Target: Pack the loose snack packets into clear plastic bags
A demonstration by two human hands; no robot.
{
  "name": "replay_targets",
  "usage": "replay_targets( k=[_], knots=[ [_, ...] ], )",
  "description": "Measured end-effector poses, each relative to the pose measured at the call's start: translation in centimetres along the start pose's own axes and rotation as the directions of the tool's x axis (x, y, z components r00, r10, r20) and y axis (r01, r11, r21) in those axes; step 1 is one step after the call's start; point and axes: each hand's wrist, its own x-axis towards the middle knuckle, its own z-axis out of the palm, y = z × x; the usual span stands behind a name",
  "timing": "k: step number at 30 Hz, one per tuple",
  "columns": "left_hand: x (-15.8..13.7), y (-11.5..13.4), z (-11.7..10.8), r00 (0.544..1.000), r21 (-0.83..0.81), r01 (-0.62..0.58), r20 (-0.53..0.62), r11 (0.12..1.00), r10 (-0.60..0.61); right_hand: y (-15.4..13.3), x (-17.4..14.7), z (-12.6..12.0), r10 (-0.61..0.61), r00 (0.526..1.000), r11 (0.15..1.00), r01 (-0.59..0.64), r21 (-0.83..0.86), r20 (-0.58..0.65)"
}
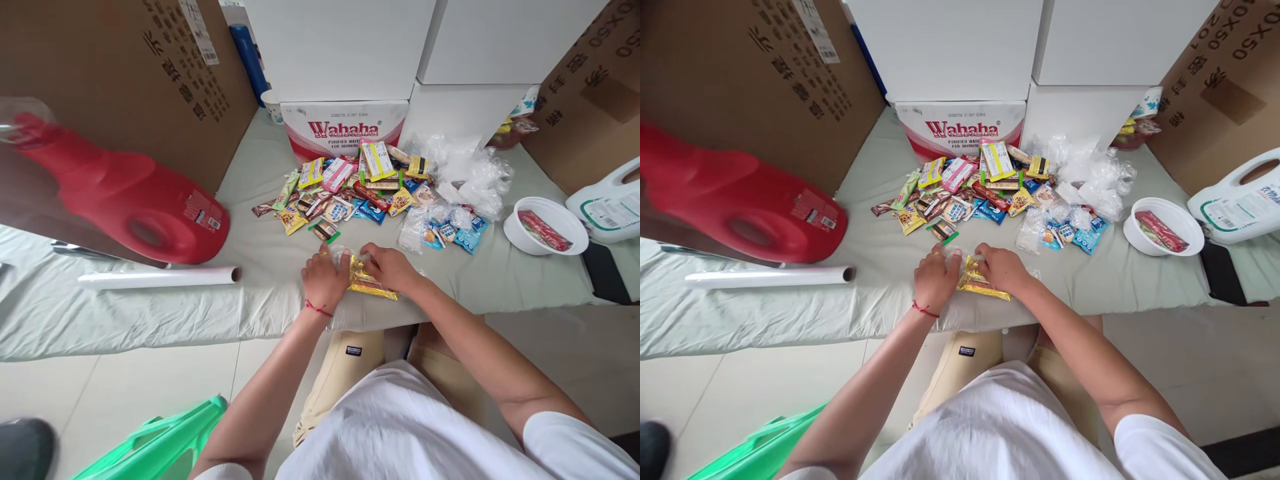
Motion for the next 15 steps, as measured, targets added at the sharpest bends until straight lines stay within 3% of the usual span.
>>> replay_targets(
  k=[2, 4, 7, 9, 11, 15],
  knots=[
    [0.1, 0.6, 0.2, 0.997, 0.109, -0.031, 0.073, 0.994, 0.023, 0.3, -0.1, 0.0, -0.024, 0.999, 0.999, 0.025, 0.022, -0.041],
    [0.2, 0.8, 0.6, 0.992, 0.167, -0.058, 0.123, 0.984, 0.037, 0.5, -0.7, -0.1, -0.070, 0.985, 0.998, 0.070, -0.007, -0.160],
    [0.3, 0.3, 1.4, 0.990, 0.185, -0.099, 0.122, 0.978, 0.077, 0.0, -2.4, -0.1, -0.236, 0.906, 0.970, 0.198, -0.141, -0.351],
    [0.3, -0.2, 1.9, 0.989, 0.164, -0.129, 0.092, 0.978, 0.115, -0.6, -3.6, 0.4, -0.373, 0.862, 0.925, 0.316, -0.210, -0.344],
    [0.3, -0.7, 2.1, 0.989, 0.121, -0.148, 0.024, 0.982, 0.146, -0.9, -4.2, 1.3, -0.446, 0.853, 0.891, 0.395, -0.224, -0.270],
    [0.6, -1.2, 1.7, 0.990, -0.052, -0.118, -0.084, 0.992, 0.113, 0.0, -3.8, 3.2, -0.404, 0.890, 0.913, 0.378, -0.154, -0.209]
  ],
)
